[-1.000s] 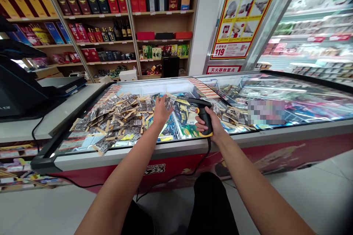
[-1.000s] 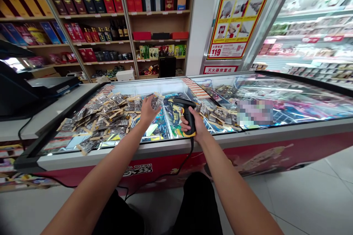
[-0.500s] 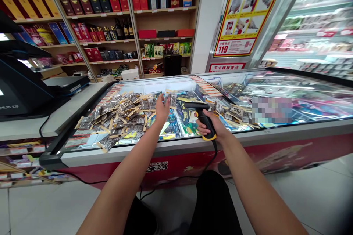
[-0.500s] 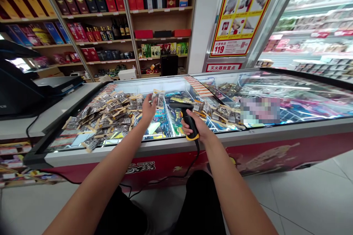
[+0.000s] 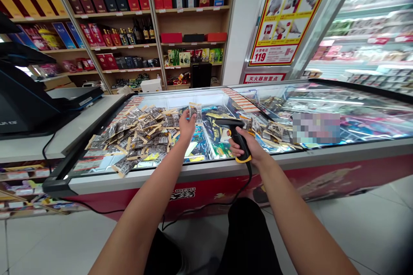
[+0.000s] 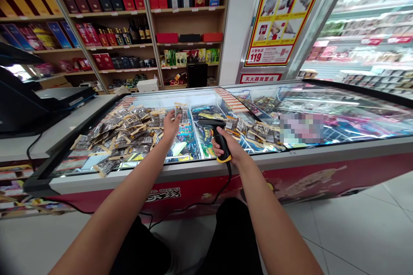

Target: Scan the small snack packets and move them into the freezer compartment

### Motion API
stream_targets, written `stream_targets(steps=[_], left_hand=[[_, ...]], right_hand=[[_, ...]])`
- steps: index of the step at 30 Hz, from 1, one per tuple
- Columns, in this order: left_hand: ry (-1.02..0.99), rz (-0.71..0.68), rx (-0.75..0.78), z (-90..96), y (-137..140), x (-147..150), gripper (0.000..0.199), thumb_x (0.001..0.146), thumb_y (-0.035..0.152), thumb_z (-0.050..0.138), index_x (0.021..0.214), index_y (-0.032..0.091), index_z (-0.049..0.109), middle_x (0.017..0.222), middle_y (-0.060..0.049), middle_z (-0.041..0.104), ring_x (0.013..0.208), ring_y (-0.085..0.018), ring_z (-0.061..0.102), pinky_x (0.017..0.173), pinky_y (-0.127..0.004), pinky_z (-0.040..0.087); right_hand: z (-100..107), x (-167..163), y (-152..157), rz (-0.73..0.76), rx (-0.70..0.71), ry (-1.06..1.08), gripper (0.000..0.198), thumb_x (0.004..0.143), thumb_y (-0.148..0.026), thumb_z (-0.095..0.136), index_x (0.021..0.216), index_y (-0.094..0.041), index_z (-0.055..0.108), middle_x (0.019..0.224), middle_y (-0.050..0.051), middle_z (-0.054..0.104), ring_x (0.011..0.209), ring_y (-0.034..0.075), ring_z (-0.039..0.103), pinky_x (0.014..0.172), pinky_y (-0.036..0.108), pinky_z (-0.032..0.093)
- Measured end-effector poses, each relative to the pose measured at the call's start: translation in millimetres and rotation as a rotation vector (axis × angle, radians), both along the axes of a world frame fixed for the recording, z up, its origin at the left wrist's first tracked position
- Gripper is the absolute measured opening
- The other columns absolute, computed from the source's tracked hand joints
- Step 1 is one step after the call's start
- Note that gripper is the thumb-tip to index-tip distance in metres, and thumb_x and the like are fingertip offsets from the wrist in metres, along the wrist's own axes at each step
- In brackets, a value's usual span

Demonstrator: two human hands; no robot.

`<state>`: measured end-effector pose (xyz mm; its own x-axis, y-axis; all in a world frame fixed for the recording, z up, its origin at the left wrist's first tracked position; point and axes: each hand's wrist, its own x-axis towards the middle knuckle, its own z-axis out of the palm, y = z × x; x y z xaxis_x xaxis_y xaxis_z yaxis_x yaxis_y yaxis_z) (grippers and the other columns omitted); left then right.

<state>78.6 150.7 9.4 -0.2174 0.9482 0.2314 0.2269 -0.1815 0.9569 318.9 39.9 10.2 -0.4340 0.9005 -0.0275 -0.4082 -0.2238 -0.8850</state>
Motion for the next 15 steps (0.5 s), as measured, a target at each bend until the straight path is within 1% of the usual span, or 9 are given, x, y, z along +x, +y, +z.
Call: stream_targets(steps=[6, 10, 13, 15], left_hand=[[0.009, -0.01, -0.044, 3.2, -5, -2, 0.046, 0.104, 0.037, 0.061, 0.147, 0.02, 0.061, 0.149, -0.019, 0.065, 0.129, -0.031, 0.067, 0.095, -0.038, 0.058], [0.022, -0.01, -0.051, 4.3, -7, -3, 0.046, 0.104, 0.038, 0.062, 0.146, 0.02, 0.061, 0.15, -0.019, 0.063, 0.129, -0.031, 0.067, 0.094, -0.036, 0.058], [0.042, -0.006, -0.042, 3.8, -6, 0, 0.045, 0.105, 0.036, 0.062, 0.146, 0.018, 0.06, 0.143, -0.019, 0.067, 0.119, -0.03, 0.071, 0.092, -0.036, 0.058], [0.071, -0.017, -0.039, 1.7, -4, 4, 0.047, 0.105, 0.032, 0.062, 0.149, 0.016, 0.057, 0.135, -0.018, 0.069, 0.108, -0.027, 0.074, 0.089, -0.036, 0.059]], right_hand=[[1, 0, -1, 0.004, -0.01, -0.011, 0.043, 0.09, -0.06, 0.079, 0.099, -0.022, 0.06, 0.055, -0.007, 0.049, 0.038, 0.007, 0.035, 0.04, 0.019, 0.036], [2, 0, 0, 0.015, -0.01, -0.002, 0.044, 0.089, -0.059, 0.081, 0.099, -0.022, 0.06, 0.056, -0.007, 0.05, 0.039, 0.007, 0.036, 0.04, 0.019, 0.037], [2, 5, -1, 0.008, -0.012, 0.1, 0.043, 0.088, -0.057, 0.082, 0.099, -0.021, 0.061, 0.056, -0.008, 0.05, 0.038, 0.006, 0.035, 0.041, 0.019, 0.037], [1, 13, -3, -0.016, -0.014, 0.257, 0.04, 0.089, -0.054, 0.082, 0.101, -0.021, 0.062, 0.057, -0.009, 0.049, 0.037, 0.005, 0.034, 0.041, 0.018, 0.038]])
